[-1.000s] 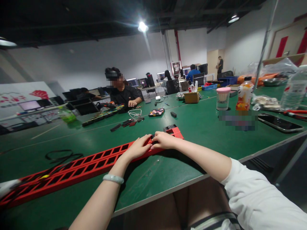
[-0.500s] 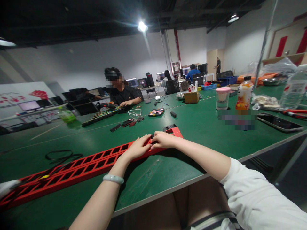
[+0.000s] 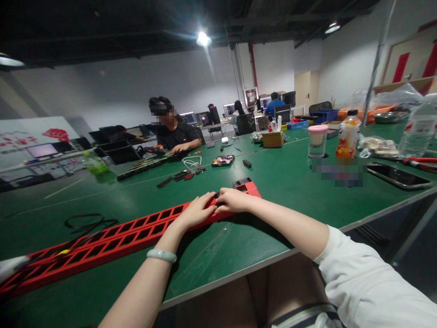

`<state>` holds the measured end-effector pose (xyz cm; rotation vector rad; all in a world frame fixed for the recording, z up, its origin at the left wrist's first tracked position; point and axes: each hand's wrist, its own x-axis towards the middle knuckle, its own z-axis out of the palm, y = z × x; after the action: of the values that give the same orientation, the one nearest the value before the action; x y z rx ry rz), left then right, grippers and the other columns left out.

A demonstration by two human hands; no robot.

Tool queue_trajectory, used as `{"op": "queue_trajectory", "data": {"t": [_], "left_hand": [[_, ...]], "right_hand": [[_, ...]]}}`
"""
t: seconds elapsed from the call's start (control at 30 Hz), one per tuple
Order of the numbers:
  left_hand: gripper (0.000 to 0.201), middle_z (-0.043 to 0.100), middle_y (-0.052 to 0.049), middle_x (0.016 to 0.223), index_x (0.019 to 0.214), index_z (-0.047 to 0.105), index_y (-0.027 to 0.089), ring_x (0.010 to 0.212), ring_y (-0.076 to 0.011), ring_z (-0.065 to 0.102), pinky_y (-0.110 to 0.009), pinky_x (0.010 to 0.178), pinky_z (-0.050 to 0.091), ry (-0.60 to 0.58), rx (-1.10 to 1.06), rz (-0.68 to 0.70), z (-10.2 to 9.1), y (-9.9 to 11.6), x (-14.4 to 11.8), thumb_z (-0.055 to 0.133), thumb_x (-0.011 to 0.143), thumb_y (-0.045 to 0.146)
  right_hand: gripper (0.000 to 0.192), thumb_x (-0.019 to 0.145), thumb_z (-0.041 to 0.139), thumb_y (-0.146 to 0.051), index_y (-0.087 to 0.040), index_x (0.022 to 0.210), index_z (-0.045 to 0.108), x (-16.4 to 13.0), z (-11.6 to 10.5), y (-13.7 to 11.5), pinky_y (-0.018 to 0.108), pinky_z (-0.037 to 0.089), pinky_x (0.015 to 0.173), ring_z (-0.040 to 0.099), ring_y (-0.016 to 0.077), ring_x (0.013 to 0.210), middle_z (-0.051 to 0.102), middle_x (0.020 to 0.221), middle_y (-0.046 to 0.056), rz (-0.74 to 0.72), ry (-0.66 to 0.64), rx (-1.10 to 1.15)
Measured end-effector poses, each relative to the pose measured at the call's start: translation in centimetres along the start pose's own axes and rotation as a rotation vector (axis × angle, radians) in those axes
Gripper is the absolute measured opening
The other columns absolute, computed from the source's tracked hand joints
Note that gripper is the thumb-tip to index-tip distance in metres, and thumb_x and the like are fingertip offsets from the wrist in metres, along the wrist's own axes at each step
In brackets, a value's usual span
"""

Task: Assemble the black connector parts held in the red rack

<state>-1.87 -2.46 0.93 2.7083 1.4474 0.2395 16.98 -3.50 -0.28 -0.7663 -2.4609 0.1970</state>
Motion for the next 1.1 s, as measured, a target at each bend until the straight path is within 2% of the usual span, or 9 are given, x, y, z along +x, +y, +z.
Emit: {"op": "queue_trajectory", "data": {"t": [0.2, 0.37, 0.47, 0.57, 0.77, 0.97, 1.1], "left_hand": [[0.054, 0.040, -0.006, 0.131, 0.126, 0.038, 0.018, 0.122, -0.0214, 0.033, -0.038, 0.101, 0.022, 0.017, -0.013, 0.011, 0.0, 0.1, 0.0, 0.039, 0.079, 0.044], [0.053, 0.038, -0.006, 0.133, 0.127, 0.038, 0.019, 0.123, -0.0211, 0.031, -0.037, 0.102, 0.020, -0.005, -0.016, -0.026, -0.1, 0.2, 0.0, 0.037, 0.080, 0.045], [0.054, 0.036, -0.006, 0.134, 0.128, 0.037, 0.018, 0.124, -0.0216, 0.028, -0.039, 0.102, 0.019, -0.022, -0.017, -0.038, -0.3, 0.3, -0.1, 0.035, 0.081, 0.045], [0.054, 0.036, -0.007, 0.134, 0.128, 0.036, 0.018, 0.125, -0.0224, 0.028, -0.040, 0.102, 0.018, -0.019, -0.017, -0.035, -0.4, 0.4, -0.2, 0.034, 0.081, 0.047], [0.052, 0.034, -0.007, 0.135, 0.126, 0.038, 0.022, 0.125, -0.0227, 0.027, -0.043, 0.102, 0.017, -0.020, -0.014, -0.020, -0.1, 0.2, 0.0, 0.033, 0.082, 0.049], [0.046, 0.032, -0.003, 0.136, 0.128, 0.035, 0.022, 0.126, -0.0185, 0.024, -0.044, 0.102, 0.015, -0.036, -0.060, -0.040, 0.6, -0.5, 0.6, 0.020, 0.086, 0.035], [0.047, 0.033, -0.003, 0.136, 0.128, 0.036, 0.020, 0.126, -0.0175, 0.025, -0.043, 0.103, 0.016, -0.026, -0.050, -0.035, 0.6, -0.6, 0.5, 0.019, 0.086, 0.033]], "right_hand": [[0.035, 0.078, 0.050, -0.041, -0.012, 0.093, 0.064, -0.2, 0.5, 0.0, 0.027, 0.041, 0.071, 0.048, 0.0137, 0.072, 0.048, 0.081, 0.007, 0.001, 0.017, -0.030], [0.034, 0.081, 0.046, -0.039, -0.013, 0.092, 0.064, -0.4, 0.5, 0.0, 0.026, 0.041, 0.076, 0.049, 0.0136, 0.078, 0.049, 0.085, 0.007, -0.007, 0.039, 0.028], [0.032, 0.086, 0.039, -0.032, -0.013, 0.087, 0.064, -0.4, 0.5, -0.2, 0.026, 0.040, 0.079, 0.049, 0.0133, 0.082, 0.049, 0.086, 0.007, 0.031, 0.097, 0.018], [0.030, 0.086, 0.038, -0.027, -0.013, 0.084, 0.064, -0.2, 0.9, -0.7, 0.025, 0.040, 0.073, 0.048, 0.0119, 0.073, 0.050, 0.085, 0.007, 0.098, 0.124, -0.092], [0.031, 0.085, 0.037, -0.022, -0.011, 0.076, 0.064, 0.1, 1.2, -1.7, 0.026, 0.037, 0.065, 0.046, 0.0144, 0.068, 0.054, 0.079, 0.009, 0.143, 0.037, -0.375], [0.027, 0.084, 0.038, -0.018, -0.009, 0.082, 0.063, 0.2, 1.0, -2.0, 0.028, 0.037, 0.067, 0.048, 0.0168, 0.074, 0.056, 0.084, 0.012, 0.084, -0.013, -0.420], [0.028, 0.084, 0.038, -0.020, -0.010, 0.081, 0.064, 0.3, 1.0, -1.9, 0.028, 0.037, 0.067, 0.048, 0.0166, 0.073, 0.056, 0.084, 0.011, 0.067, -0.021, -0.435]]}}
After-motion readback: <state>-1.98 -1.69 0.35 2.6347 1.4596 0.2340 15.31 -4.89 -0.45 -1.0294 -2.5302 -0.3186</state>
